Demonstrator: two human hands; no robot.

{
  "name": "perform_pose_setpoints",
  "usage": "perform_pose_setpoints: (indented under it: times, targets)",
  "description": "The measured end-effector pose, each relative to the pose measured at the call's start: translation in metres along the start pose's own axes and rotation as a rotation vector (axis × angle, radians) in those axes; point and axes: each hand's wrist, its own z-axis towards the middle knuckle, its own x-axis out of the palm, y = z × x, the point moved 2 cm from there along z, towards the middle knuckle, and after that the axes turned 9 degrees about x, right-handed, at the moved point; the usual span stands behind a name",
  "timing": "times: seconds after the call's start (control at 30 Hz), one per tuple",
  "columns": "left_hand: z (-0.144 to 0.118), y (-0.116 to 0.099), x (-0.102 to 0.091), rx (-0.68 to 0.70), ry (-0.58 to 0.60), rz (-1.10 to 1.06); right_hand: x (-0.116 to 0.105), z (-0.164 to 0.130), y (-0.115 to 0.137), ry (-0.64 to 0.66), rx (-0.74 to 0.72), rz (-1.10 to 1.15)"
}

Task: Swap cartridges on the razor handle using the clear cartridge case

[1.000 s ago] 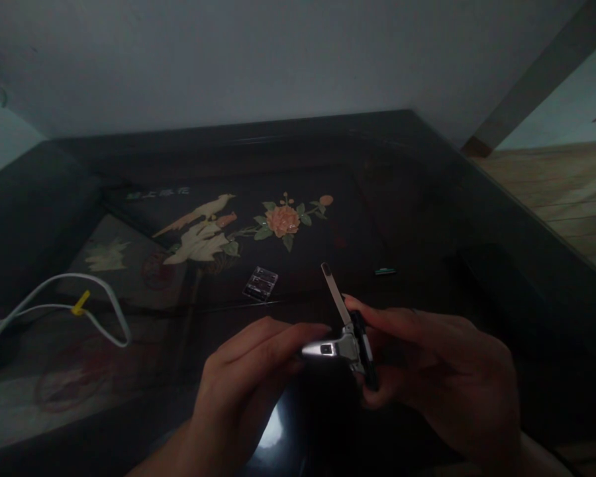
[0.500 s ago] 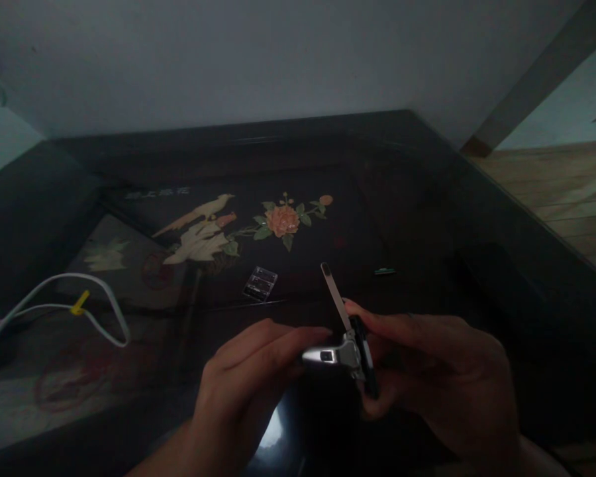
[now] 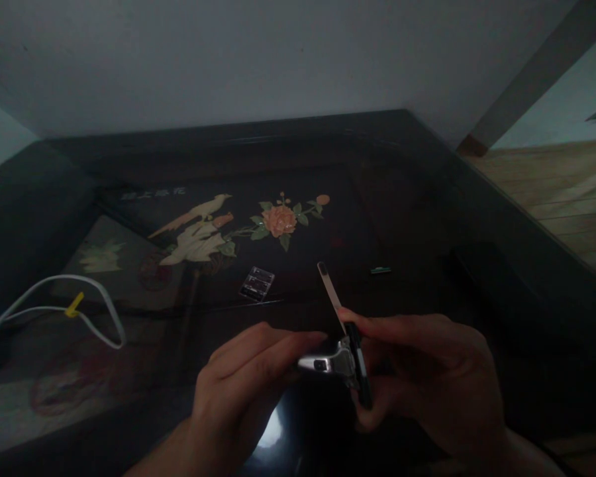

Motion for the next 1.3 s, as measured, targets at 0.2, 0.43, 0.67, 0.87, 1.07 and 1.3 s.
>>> perform_pose_setpoints:
  times: [0.2, 0.43, 0.67, 0.87, 1.07, 1.3]
  targets:
    - [0.0, -0.001, -0.001, 0.004, 0.008, 0.071, 0.001, 0.001, -0.001, 0.019, -0.007, 0.044]
    - [-0.003, 0.003, 0.003, -0.031, 0.049, 0.059, 0.003, -0.002, -0.003, -0.026, 0.081, 0.1]
    - [-0.007, 0.006, 0.005, -0.083, 0.09, -0.122, 0.002, -0.001, 0.003, -0.026, 0.055, 0.035]
    - [-0.007, 0.006, 0.005, -0.107, 0.078, -0.168, -0.001, 0.0, 0.007, -0.006, -0.002, -0.044]
    - [-0.006, 0.003, 0.005, -0.083, 0.107, -0.298, -0.006, 0.002, 0.006, 0.062, 0.022, -0.033]
    - [-0.002, 0.0, 0.004, 0.002, 0.153, -0.353, -0.006, 0.004, 0.006, 0.268, -0.077, -0.147]
